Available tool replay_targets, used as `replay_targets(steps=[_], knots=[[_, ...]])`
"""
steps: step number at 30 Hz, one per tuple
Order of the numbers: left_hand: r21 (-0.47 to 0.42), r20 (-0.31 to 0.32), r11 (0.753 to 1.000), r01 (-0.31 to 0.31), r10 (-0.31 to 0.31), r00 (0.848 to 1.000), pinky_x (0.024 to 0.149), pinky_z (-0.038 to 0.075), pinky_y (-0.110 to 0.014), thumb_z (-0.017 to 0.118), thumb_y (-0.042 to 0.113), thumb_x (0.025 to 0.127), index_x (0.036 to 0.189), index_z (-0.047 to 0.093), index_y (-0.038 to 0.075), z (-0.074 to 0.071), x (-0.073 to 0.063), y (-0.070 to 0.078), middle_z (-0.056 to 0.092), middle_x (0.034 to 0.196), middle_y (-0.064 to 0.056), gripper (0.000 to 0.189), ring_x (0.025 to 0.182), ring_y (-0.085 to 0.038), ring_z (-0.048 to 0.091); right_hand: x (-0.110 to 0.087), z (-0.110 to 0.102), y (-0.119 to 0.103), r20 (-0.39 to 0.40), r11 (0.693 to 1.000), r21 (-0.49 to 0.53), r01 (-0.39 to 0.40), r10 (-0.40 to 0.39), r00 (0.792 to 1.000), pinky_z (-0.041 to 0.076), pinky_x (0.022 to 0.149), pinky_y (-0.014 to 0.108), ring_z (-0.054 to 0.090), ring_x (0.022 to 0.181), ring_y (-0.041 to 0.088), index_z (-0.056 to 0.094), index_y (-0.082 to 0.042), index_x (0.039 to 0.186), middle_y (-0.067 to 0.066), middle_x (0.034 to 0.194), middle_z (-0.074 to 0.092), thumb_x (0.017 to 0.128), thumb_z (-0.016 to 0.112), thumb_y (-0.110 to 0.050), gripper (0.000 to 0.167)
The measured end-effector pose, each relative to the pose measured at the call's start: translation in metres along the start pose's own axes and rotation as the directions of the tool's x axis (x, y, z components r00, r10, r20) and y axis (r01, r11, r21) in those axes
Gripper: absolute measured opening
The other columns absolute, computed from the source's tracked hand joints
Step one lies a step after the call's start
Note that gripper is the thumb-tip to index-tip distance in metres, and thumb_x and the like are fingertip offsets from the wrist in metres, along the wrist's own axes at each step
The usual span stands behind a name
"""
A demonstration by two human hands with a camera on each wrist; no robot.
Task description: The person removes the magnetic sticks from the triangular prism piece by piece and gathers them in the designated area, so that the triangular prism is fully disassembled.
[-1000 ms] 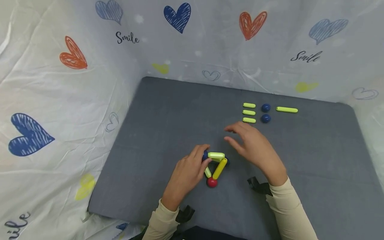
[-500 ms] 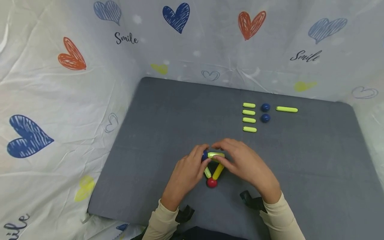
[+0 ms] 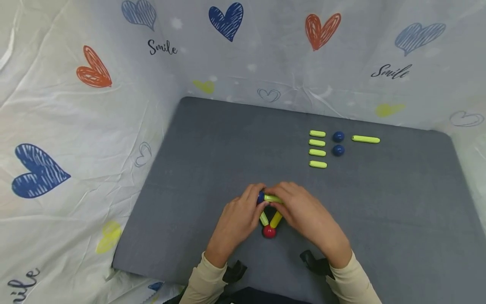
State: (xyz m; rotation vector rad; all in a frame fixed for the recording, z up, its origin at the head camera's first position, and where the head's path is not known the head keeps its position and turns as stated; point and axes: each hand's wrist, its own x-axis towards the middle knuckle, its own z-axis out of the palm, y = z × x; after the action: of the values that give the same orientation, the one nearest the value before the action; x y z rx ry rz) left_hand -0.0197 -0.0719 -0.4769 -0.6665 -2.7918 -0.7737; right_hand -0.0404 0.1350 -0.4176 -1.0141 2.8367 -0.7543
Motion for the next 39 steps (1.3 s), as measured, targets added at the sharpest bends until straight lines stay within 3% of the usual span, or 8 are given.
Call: replay_targets(steps=[9, 14, 19, 27, 33, 39], knots=[[0.022, -0.002, 1.000, -0.004, 0.004, 1.000, 0.050, 0.040, -0.023, 0.059, 0.035, 0.110, 0.142, 0.054, 0.013, 0.001, 0.000, -0.001, 0.064, 0.113, 0.000, 0.039, 0.056, -0.005, 0.043, -0.004, 0.000, -0.009, -0.027, 0.998, -0.041, -0.041, 0.040, 0.999, 0.057, 0.091, 0.040, 0.065, 0.102, 0.017, 0.072, -0.013, 0.130, -0.001, 0.116, 0.069, 0.095, 0.083, -0.020, 0.037], [0.002, -0.014, 1.000, -0.006, 0.006, 1.000, 0.051, 0.042, -0.024, 0.061, 0.035, 0.109, 0.140, 0.056, 0.012, -0.001, 0.001, -0.001, 0.064, 0.111, -0.001, 0.038, 0.056, -0.006, 0.045, -0.008, -0.008, -0.001, -0.068, 1.000, -0.019, -0.023, 0.022, 0.997, 0.055, 0.093, 0.044, 0.065, 0.105, 0.017, 0.072, -0.014, 0.128, -0.003, 0.117, 0.071, 0.094, 0.083, -0.017, 0.036], [-0.010, 0.003, 1.000, 0.003, -0.003, 1.000, 0.053, 0.042, -0.022, 0.062, 0.035, 0.109, 0.141, 0.056, 0.013, -0.001, 0.001, -0.002, 0.063, 0.111, 0.000, 0.039, 0.058, -0.006, 0.046, -0.015, -0.017, 0.026, -0.142, 0.994, -0.002, -0.107, 0.106, 0.984, 0.054, 0.089, 0.045, 0.064, 0.103, 0.019, 0.071, -0.014, 0.126, -0.002, 0.116, 0.071, 0.093, 0.083, -0.010, 0.035], [-0.037, 0.028, 0.999, 0.026, -0.025, 0.999, 0.053, 0.039, -0.019, 0.060, 0.035, 0.110, 0.142, 0.055, 0.014, 0.000, -0.001, -0.002, 0.062, 0.111, 0.001, 0.039, 0.057, -0.006, 0.042, -0.026, -0.011, 0.087, -0.196, 0.953, -0.001, -0.302, 0.296, 0.935, 0.052, 0.084, 0.053, 0.065, 0.100, 0.034, 0.071, -0.002, 0.123, 0.014, 0.113, 0.070, 0.096, 0.076, 0.001, 0.028], [-0.050, 0.022, 0.999, 0.022, -0.021, 1.000, 0.053, 0.038, -0.020, 0.060, 0.035, 0.110, 0.142, 0.055, 0.014, -0.002, -0.002, -0.003, 0.062, 0.111, 0.001, 0.039, 0.056, -0.006, 0.042, -0.026, -0.003, 0.113, -0.181, 0.939, -0.004, -0.345, 0.339, 0.923, 0.052, 0.085, 0.055, 0.067, 0.101, 0.037, 0.071, 0.000, 0.122, 0.018, 0.115, 0.069, 0.097, 0.075, 0.001, 0.026], [-0.059, 0.024, 0.998, 0.015, -0.014, 1.000, 0.052, 0.037, -0.019, 0.062, 0.035, 0.109, 0.141, 0.055, 0.013, 0.000, -0.002, -0.004, 0.060, 0.107, 0.002, 0.040, 0.055, -0.006, 0.040, -0.025, 0.004, 0.125, -0.150, 0.931, 0.003, -0.366, 0.362, 0.920, 0.052, 0.085, 0.056, 0.067, 0.100, 0.036, 0.070, -0.001, 0.122, 0.017, 0.116, 0.068, 0.098, 0.074, 0.000, 0.025]])
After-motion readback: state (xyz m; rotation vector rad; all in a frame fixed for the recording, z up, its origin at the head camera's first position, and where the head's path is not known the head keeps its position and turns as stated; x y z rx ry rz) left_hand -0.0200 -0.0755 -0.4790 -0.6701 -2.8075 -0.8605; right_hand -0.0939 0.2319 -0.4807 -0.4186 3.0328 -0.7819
